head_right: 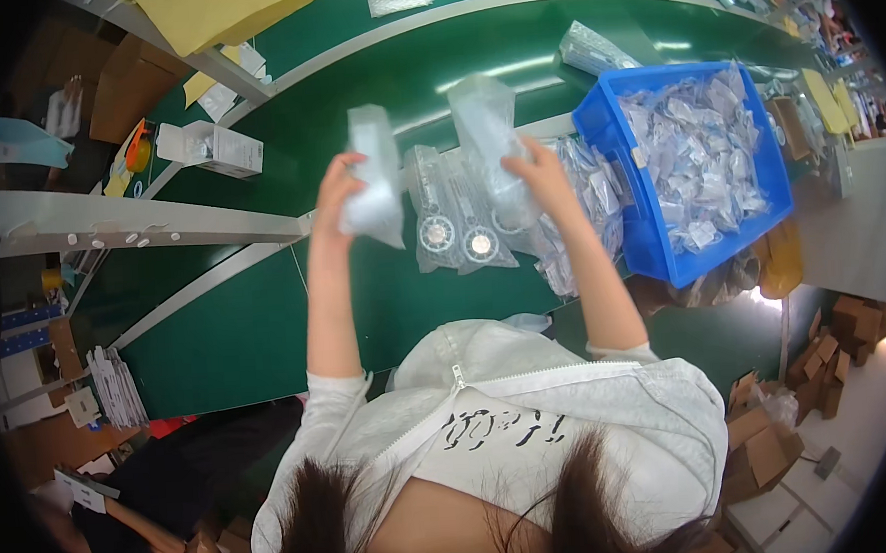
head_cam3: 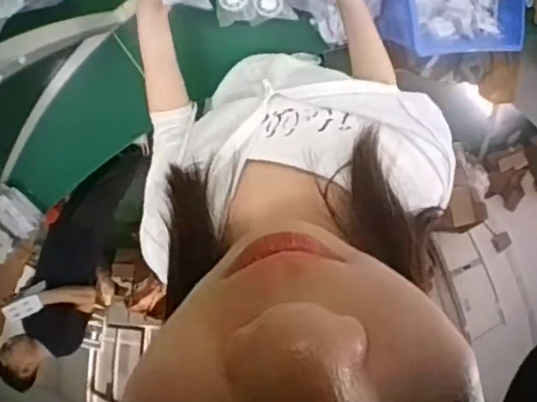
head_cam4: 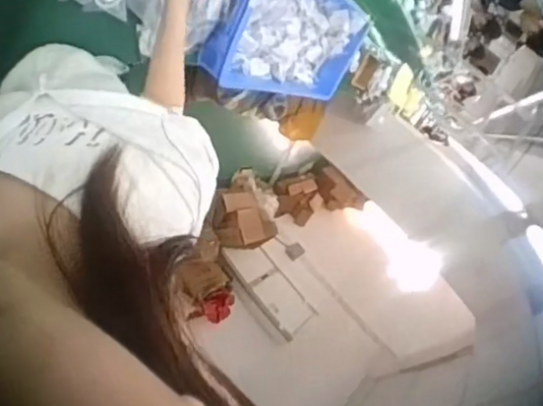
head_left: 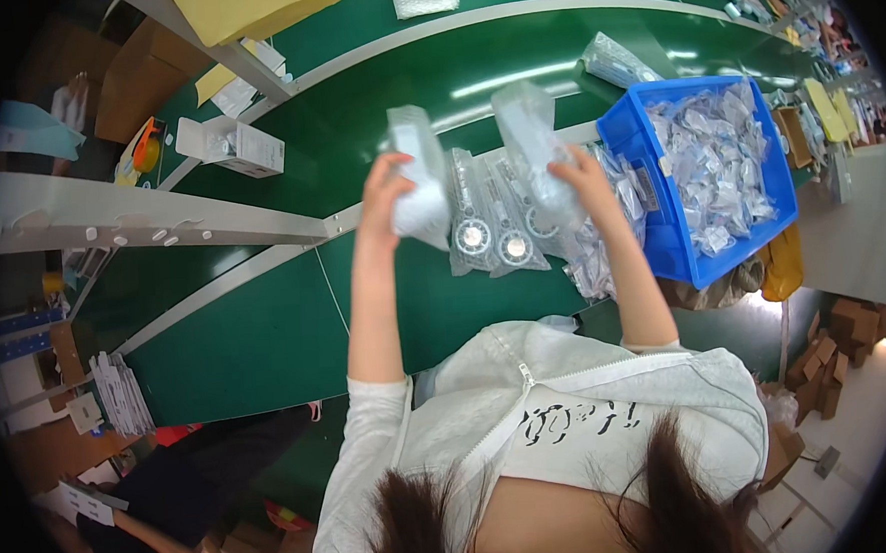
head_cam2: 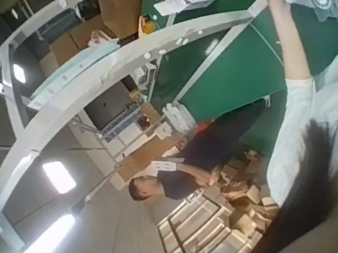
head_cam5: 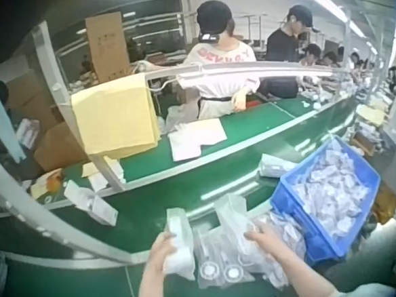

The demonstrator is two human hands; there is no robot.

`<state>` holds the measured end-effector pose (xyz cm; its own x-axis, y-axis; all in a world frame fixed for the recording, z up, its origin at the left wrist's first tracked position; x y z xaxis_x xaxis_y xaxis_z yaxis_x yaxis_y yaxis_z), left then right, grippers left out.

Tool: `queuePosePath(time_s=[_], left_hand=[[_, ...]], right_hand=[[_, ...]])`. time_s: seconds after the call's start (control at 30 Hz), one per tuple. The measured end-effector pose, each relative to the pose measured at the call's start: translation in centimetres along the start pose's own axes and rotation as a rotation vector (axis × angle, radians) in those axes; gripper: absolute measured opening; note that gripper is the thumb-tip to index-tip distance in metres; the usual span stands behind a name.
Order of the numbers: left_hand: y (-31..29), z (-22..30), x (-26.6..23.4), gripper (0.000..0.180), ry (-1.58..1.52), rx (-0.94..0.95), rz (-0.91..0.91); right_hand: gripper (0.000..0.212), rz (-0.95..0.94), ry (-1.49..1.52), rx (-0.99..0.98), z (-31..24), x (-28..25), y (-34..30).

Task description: The person folds cardboard boxes, places wrapped devices and small packets into them by hand, closes the boxes, and sets them onto the conveyor belt.

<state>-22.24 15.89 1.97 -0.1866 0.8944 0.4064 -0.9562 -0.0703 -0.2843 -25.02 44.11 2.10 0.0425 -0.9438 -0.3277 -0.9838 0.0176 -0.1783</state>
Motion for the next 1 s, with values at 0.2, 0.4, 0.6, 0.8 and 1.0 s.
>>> queuePosePath(time_s=[0.2,0.4,0.6,0.8,1.0], left_hand=[[-4.6,-7.0,4.4,0.037,0.56,0.116,0.106],[-3.9,-9.8,6.2,0.045,0.93,0.313,0.142],[-3.9,-10.2,5.7,0.05,1.04,0.428,0.196],[-4.2,-9.4,2.3,0.054,0.788,0.284,0.262],[-3.9,-9.7,2.0,0.059,0.348,0.032,0.293]], right_hand=[[0.058,0.087,-0.779,-0.149,-0.5,3.2,-5.4],[0.064,0.054,-0.968,-0.194,0.9,4.8,-6.3],[0.053,0.203,-0.588,-0.391,3.7,2.6,-4.5],[0.034,0.477,-0.356,-0.407,5.5,-3.6,-2.3],[0.035,0.23,-0.066,-0.158,7.9,-2.1,-3.5]])
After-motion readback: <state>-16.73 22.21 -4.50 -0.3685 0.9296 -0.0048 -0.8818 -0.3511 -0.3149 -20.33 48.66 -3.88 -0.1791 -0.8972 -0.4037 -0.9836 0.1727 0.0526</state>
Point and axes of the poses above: each hand's wrist, its own y-axis towards the middle knuckle, its own x-axis out of the palm, z = x × y, the point moved 2 cm from there along y, towards the middle knuckle, and after that the axes turned 4 degrees about z, right-handed, at the moved point
